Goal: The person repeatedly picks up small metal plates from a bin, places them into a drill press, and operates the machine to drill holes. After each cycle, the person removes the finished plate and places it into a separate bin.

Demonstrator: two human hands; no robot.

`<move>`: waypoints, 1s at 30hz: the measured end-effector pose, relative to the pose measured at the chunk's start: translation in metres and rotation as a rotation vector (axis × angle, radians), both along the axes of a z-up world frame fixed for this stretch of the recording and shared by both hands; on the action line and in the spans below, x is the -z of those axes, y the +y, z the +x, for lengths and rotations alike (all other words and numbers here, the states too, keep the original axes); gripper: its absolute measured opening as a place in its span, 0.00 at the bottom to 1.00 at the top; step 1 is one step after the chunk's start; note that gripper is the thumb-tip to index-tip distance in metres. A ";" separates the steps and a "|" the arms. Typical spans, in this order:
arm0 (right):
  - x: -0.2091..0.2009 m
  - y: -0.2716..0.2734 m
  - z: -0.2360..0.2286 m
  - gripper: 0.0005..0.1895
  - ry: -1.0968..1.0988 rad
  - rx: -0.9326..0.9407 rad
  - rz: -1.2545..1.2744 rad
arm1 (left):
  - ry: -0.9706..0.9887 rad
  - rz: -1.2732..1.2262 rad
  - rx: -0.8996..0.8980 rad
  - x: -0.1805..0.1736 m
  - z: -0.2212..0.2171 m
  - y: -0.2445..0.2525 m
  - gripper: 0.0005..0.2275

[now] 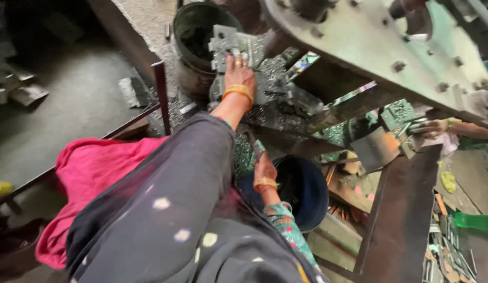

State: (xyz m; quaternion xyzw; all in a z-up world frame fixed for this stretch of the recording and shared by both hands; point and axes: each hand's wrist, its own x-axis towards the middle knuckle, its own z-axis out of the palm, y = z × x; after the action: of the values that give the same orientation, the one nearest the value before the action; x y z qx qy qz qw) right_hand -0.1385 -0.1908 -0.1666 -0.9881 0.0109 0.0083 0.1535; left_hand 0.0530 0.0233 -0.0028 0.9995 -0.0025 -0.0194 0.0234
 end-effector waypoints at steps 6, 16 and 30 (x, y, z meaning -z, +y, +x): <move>-0.085 -0.011 -0.011 0.09 -0.107 -0.009 -0.203 | -0.365 -0.284 0.017 0.019 -0.080 0.042 0.21; -0.204 0.052 0.024 0.13 -0.669 -0.107 -0.199 | -0.371 0.119 -0.629 0.206 -0.134 0.285 0.15; -0.188 0.048 0.012 0.13 -0.556 -0.094 -0.320 | -0.161 -0.449 -0.516 0.161 -0.160 0.319 0.18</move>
State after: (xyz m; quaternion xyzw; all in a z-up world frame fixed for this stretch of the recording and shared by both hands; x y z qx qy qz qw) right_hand -0.1264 -0.1426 0.0209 -0.9634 -0.0759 -0.2569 -0.0071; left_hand -0.1066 0.3422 -0.1638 0.9355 0.2443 0.0670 0.2464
